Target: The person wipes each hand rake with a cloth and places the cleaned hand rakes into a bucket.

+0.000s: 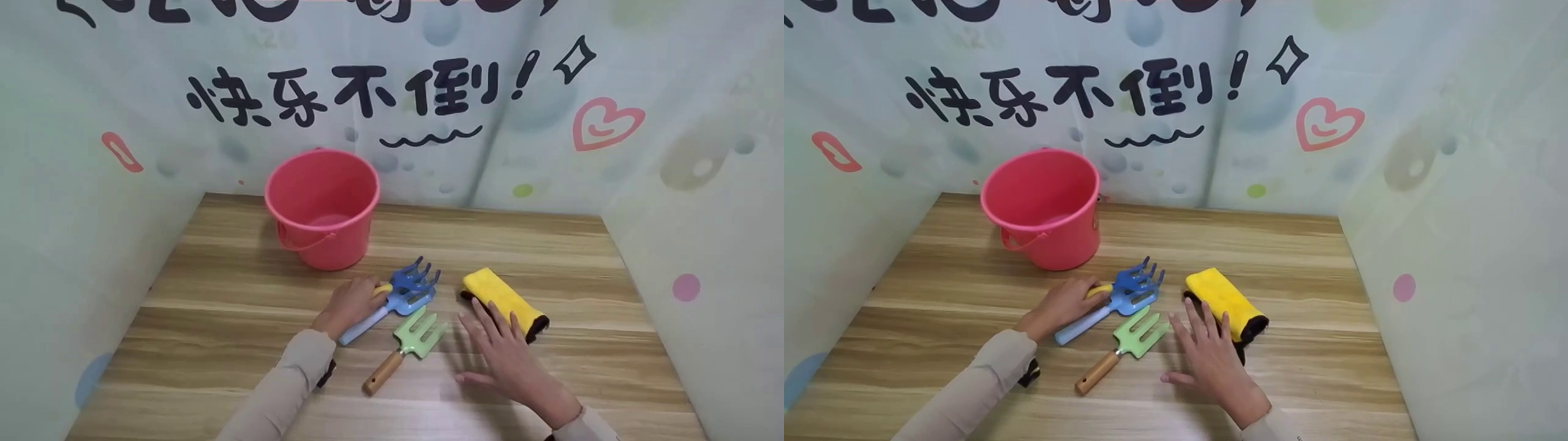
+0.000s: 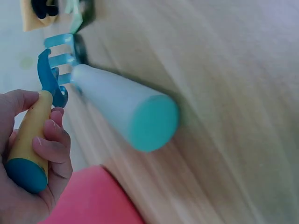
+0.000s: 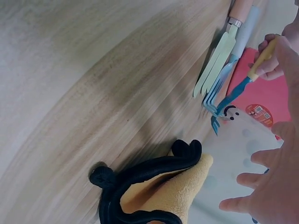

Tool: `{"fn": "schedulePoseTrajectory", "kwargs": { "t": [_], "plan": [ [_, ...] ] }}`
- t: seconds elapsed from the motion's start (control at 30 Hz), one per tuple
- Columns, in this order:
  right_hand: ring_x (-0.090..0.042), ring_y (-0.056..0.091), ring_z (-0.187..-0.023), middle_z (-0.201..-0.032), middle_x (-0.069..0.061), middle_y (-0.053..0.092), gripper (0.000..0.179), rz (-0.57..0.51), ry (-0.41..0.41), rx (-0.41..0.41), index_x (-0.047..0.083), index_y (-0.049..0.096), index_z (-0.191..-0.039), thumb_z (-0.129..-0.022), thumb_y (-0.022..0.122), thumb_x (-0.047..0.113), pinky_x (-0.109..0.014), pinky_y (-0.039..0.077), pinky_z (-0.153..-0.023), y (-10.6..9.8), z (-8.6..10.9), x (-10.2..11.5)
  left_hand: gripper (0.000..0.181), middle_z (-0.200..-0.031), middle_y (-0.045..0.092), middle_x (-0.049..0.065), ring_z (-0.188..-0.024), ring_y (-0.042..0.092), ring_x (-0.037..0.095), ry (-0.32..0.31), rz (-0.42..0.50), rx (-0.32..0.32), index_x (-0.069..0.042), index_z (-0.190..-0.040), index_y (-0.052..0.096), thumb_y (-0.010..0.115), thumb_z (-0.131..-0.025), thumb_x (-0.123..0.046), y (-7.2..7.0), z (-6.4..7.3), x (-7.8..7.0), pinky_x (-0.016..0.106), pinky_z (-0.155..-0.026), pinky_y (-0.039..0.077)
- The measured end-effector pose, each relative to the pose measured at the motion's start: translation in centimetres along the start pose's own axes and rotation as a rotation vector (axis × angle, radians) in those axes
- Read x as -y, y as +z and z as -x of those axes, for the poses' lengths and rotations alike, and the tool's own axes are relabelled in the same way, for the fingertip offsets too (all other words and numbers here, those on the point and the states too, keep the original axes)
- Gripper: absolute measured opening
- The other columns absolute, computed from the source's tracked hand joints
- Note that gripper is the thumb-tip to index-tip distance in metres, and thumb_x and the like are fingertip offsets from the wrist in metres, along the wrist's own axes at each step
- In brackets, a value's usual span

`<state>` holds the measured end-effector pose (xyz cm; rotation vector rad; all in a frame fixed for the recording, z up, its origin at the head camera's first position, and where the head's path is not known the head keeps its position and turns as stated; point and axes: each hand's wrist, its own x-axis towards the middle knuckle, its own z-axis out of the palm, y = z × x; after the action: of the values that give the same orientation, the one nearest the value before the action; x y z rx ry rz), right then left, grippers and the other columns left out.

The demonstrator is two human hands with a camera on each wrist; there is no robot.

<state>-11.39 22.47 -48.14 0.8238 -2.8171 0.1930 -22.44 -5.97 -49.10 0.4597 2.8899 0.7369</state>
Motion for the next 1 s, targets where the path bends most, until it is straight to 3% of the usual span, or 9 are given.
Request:
{"fn": "schedulePoseTrajectory", "kwargs": {
  "t": [0.27,0.4,0.53,0.8,1.0],
  "plan": [
    [-0.044,0.027,-0.135,-0.149,-0.020,0.027,0.095,-0.020,0.015,0.014,0.010,0.035,-0.142,-0.070,0.065,0.063,-0.069,0.023,-0.102,-0.1,0.1,-0.1,0.028,-0.076,0.052,0.004,-0.065,0.047,0.016,0.023,-0.011,-0.058,-0.005,-0.098,0.062,0.053,-0.093,-0.030,-1.6,0.1,-0.9,0.027,-0.057,0.038],
    [-0.045,0.029,-0.133,-0.149,-0.021,0.027,0.094,-0.010,0.012,0.009,0.009,0.035,-0.142,-0.071,0.064,0.063,-0.069,0.025,-0.101,0.0,0.2,-0.2,0.030,-0.090,0.061,0.008,-0.079,0.056,0.020,0.045,0.036,-0.096,-0.004,-0.105,0.062,0.053,-0.093,-0.030,-2.3,0.9,-1.2,0.034,-0.070,0.048],
    [-0.047,0.030,-0.132,-0.148,-0.023,0.028,0.092,-0.011,0.029,-0.012,0.007,0.035,-0.142,-0.071,0.071,0.054,-0.067,0.028,-0.101,0.1,0.2,-0.6,0.033,-0.102,0.061,0.007,-0.088,0.056,0.021,0.016,0.117,-0.068,-0.006,-0.117,0.055,0.051,-0.095,-0.030,-2.6,2.3,-1.7,0.039,-0.080,0.049],
    [-0.043,0.042,-0.122,-0.137,-0.028,0.037,0.078,-0.094,0.205,-0.055,-0.002,0.032,-0.139,-0.078,0.075,0.020,-0.054,0.042,-0.097,-0.1,-1.2,-2.4,0.031,-0.091,0.053,0.007,-0.077,0.050,0.018,-0.100,0.349,0.019,-0.010,-0.121,0.040,0.041,-0.100,-0.032,-2.1,5.4,-3.1,0.031,-0.067,0.044],
    [-0.045,0.046,-0.113,-0.129,-0.027,0.044,0.071,-0.066,0.350,0.027,-0.001,0.037,-0.136,-0.079,0.074,0.020,-0.056,0.043,-0.091,0.4,-3.0,-3.6,0.030,-0.085,0.050,0.006,-0.074,0.048,0.016,-0.079,0.518,-0.001,-0.009,-0.115,0.039,0.042,-0.099,-0.034,-0.8,7.2,-3.6,0.026,-0.063,0.043]
  ]
}}
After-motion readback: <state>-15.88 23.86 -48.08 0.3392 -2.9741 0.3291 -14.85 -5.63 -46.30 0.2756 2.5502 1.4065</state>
